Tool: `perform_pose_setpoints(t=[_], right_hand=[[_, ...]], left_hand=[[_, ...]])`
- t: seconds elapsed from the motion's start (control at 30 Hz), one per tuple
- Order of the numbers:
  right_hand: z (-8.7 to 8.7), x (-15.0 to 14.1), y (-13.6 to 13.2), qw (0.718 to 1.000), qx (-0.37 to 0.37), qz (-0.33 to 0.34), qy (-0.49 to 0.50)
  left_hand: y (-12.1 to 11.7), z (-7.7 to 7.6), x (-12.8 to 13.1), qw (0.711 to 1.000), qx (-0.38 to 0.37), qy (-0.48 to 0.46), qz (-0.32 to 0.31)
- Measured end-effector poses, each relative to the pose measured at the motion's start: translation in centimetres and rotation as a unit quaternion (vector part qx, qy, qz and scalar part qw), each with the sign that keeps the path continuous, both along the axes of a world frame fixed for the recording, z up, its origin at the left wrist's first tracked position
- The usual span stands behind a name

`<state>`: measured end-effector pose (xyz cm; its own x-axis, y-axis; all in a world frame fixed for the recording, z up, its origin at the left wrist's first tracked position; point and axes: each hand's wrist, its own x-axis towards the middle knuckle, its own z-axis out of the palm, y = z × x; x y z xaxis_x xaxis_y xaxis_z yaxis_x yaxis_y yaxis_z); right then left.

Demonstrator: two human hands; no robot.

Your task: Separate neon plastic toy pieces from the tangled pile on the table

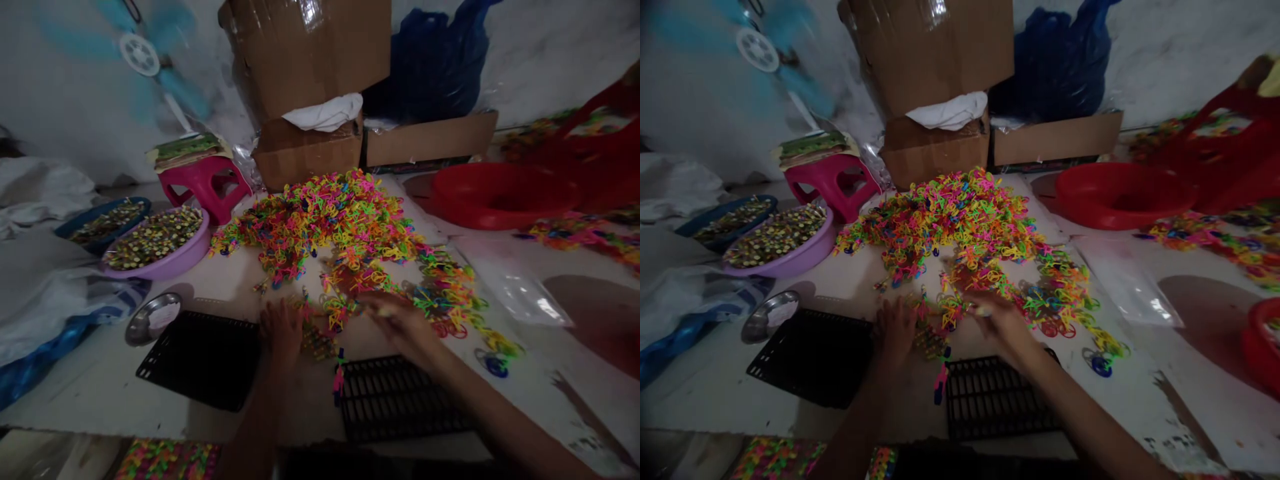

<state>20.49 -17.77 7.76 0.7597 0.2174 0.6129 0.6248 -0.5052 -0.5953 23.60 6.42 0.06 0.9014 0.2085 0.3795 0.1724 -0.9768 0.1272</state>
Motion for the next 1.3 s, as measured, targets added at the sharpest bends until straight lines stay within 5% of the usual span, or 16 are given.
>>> perform_pose_setpoints(t=[0.13,0.27,0.43,0.5,0.57,0.67,0.77,0.93,1.1,1.3], right_hand=[[-4.1,3.1,3.0,0.970,-0.222,0.094,-0.024],[-6.7,5.0,2.6,0.965,-0.252,0.067,-0.030],[-6.5,6.2,-1.5,0.967,-0.252,0.028,-0.024],[-6.2,5.9,-2.6,0.976,-0.216,0.003,-0.027],[-5.8,5.0,-2.8,0.991,-0.125,-0.035,-0.025],[-5.6,3.4,-2.1,0.990,0.030,-0.109,0.087],[-5.3,2.0,-0.7,0.971,0.074,-0.094,0.207],[-4.0,0.5,0.9,0.975,0.051,-0.064,0.208],[-4.1,-0.4,0.7,0.948,0.066,-0.126,0.285],[-4.7,-0.9,0.5,0.922,0.106,-0.086,0.362]], left_hand=[[-1.2,0.0,-0.1,0.999,0.031,0.009,-0.023],[-2.6,-0.7,-0.7,0.994,-0.024,-0.015,-0.104],[-3.7,-0.4,-0.8,0.959,-0.169,-0.042,-0.224],[-3.0,0.9,-1.3,0.928,-0.250,-0.055,-0.271],[-1.8,2.6,-2.3,0.914,-0.255,-0.068,-0.307],[0.2,4.3,-4.1,0.903,-0.170,-0.022,-0.395],[0.4,4.0,-5.2,0.888,-0.063,0.069,-0.450],[-2.3,2.6,-4.2,0.913,-0.022,0.209,-0.348],[-4.1,3.5,-2.4,0.937,0.019,0.193,-0.289],[-4.5,4.0,-0.6,0.944,-0.018,0.235,-0.231]])
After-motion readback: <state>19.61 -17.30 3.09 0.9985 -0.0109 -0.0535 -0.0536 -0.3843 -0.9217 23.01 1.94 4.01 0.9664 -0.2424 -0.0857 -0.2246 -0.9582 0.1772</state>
